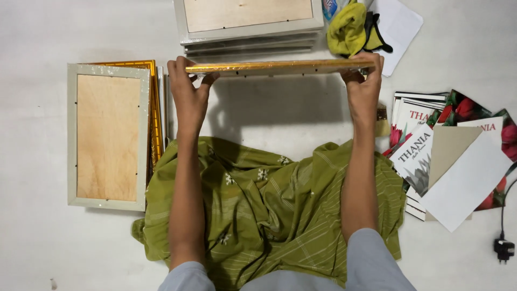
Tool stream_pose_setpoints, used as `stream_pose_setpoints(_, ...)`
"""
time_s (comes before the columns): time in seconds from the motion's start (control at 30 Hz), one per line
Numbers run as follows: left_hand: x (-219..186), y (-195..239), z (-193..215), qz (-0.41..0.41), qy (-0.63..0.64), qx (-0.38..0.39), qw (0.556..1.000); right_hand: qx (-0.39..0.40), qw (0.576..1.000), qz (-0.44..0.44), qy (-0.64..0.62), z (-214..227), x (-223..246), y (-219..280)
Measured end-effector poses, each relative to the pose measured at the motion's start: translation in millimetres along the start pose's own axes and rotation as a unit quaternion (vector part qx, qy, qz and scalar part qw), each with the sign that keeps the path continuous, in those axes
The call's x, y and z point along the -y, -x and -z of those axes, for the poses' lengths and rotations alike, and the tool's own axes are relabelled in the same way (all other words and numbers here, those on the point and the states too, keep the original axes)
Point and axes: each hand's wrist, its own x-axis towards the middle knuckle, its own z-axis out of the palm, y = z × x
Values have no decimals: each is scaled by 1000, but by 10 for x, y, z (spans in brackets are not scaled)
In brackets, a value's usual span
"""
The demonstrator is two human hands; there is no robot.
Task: Cleaning glass frames with a brush and inserting pictures into them.
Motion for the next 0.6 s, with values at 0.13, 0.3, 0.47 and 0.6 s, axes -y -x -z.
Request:
stream_pose_setpoints(0.13,148,-24,90,107,-23,69,992,4,998,4,58,-21,-218,39)
stream_pose_setpoints(0.3,931,37,193,302,275,119,905,21,999,14,-45,68,-579,42)
stream_pose_setpoints(0.47,809,61,221,460,400,185,771,150,984,-69,-66,339,-818,94)
stream_pose_setpoints(0.6,1455,186,-66,483,335,194,786,271,915,-291,-74,710,-564,214)
